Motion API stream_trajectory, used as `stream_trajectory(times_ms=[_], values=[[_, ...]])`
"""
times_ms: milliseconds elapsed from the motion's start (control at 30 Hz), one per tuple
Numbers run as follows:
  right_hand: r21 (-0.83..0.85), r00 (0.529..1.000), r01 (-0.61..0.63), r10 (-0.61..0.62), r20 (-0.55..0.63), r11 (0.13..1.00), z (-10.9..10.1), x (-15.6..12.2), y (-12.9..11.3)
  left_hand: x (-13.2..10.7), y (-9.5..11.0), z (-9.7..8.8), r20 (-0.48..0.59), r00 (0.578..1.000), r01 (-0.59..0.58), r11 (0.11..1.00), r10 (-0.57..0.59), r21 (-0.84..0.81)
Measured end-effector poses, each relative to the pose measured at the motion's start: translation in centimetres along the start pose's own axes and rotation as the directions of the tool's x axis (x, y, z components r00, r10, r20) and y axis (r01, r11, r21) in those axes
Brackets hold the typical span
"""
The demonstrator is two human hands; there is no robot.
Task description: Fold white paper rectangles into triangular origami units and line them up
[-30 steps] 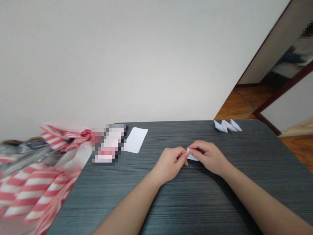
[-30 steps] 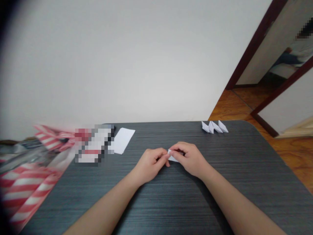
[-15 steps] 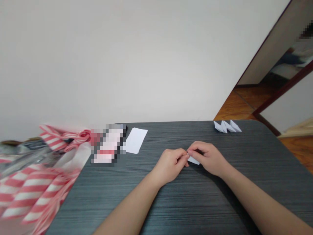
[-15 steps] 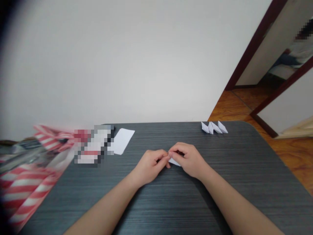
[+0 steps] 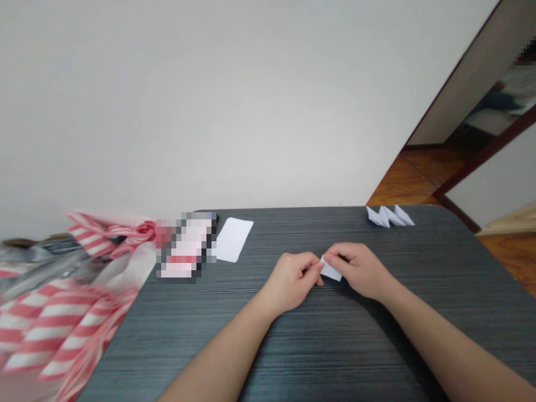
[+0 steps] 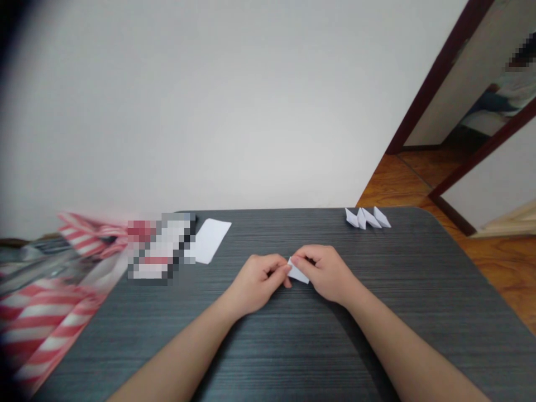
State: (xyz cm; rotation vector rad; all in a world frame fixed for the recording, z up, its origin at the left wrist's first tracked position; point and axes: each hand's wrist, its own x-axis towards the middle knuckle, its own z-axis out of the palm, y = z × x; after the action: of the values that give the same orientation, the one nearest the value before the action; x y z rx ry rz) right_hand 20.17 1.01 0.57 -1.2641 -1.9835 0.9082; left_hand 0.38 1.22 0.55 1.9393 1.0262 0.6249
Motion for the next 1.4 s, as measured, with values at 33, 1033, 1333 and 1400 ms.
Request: stream_trajectory(times_ms=[33,1033,1333,1400], values=[[-0.004,1.000,-0.005,0.005,0.000,1.000,0.0,0.0,0.0,0.0,0.0,0.0,-0.001,1.000,0.007,1.000,-0.007,-0.008],[-0.016,0.995,-0.102,0.101,-0.017,0.995,-1.1,-0.2,1.3,0.4,-0.3,0.0,-0.075,0.972,0.193,0.943,-0.221,-0.272],[-0.017,0.997,-0.072,0.072,-0.028,0.997,-1.0,-0.4,1.6,0.3,-0.9,0.2,-0.073,0.975,0.182,0.939,-0.212,-0.292],[-0.011,0.995,-0.096,0.095,-0.024,0.995,-0.9,-0.4,1.4,0.2,-0.9,0.2,-0.083,0.975,0.177,0.943,-0.207,-0.282]])
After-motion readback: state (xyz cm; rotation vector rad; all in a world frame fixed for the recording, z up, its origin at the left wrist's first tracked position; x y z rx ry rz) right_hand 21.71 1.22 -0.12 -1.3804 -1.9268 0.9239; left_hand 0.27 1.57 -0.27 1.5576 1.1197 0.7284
